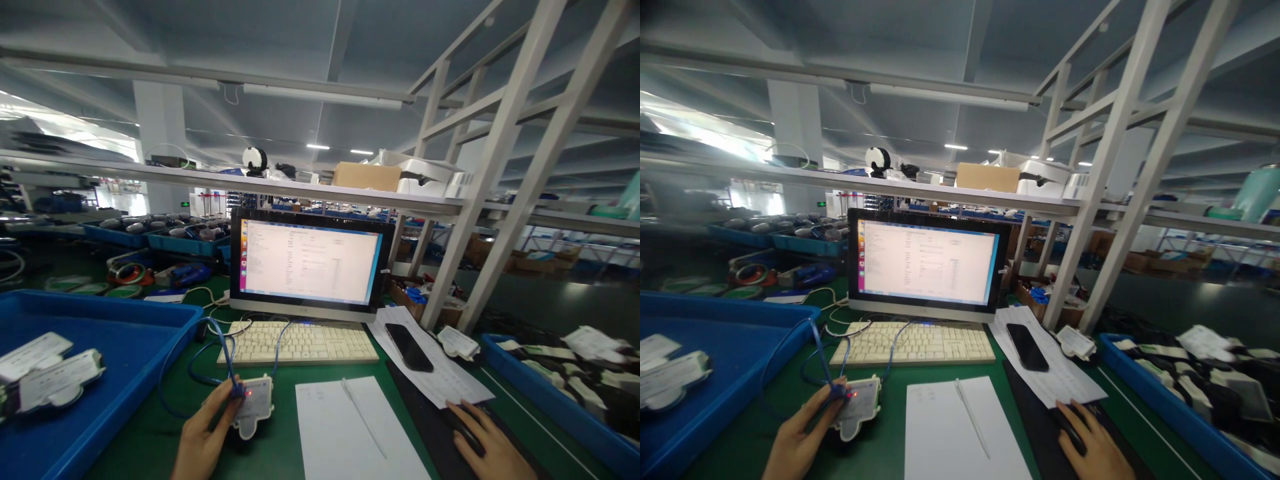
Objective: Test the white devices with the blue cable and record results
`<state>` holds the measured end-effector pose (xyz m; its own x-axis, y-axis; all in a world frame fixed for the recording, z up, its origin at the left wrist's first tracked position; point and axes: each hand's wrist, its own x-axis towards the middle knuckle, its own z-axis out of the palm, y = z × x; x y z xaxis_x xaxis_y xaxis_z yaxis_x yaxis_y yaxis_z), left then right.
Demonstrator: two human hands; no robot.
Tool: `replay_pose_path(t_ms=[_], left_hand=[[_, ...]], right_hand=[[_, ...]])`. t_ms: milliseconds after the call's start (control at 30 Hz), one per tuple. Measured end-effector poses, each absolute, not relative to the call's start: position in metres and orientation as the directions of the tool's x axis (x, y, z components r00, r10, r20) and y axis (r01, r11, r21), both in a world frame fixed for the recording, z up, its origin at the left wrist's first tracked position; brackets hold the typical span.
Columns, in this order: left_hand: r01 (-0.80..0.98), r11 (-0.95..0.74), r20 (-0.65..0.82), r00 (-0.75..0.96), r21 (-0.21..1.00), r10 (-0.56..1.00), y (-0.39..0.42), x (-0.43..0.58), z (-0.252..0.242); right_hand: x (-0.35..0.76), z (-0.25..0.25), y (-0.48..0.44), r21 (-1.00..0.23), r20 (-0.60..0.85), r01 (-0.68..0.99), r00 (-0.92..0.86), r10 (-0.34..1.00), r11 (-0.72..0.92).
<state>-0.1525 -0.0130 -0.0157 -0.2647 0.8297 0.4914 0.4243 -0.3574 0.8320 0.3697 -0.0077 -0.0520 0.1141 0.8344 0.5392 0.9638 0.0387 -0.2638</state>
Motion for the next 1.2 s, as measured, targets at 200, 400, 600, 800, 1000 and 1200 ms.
replay_pose_path(t_ms=[200,400,600,800,1000,1200], left_hand=[[0.444,-0.369,0.510,-0.255,0.816,0.821,-0.0143,-0.1513,-0.0119],[0.457,-0.403,0.548,-0.243,0.793,0.800,-0.0134,-0.1510,-0.0141],[0.478,-0.413,0.569,-0.246,0.775,0.785,-0.0127,-0.1515,-0.0159],[0.493,-0.453,0.615,-0.235,0.742,0.752,-0.0123,-0.1511,-0.0168],[0.509,-0.498,0.664,-0.214,0.702,0.717,-0.0110,-0.1515,-0.0183],[0.522,-0.515,0.685,-0.202,0.680,0.700,-0.0103,-0.1520,-0.0178]], right_hand=[[0.3710,-0.0529,-0.0069,-0.273,0.528,0.960,0.100,0.843,0.057],[0.3731,-0.0528,-0.0064,-0.270,0.545,0.959,0.084,0.834,0.080],[0.3708,-0.0482,-0.0074,-0.280,0.559,0.953,0.061,0.827,0.119],[0.3717,-0.0522,-0.0059,-0.304,0.563,0.950,0.113,0.819,0.078],[0.3742,-0.0538,-0.0042,-0.300,0.579,0.948,0.091,0.810,0.108],[0.3718,-0.0497,-0.0057,-0.297,0.597,0.947,0.086,0.798,0.121]])
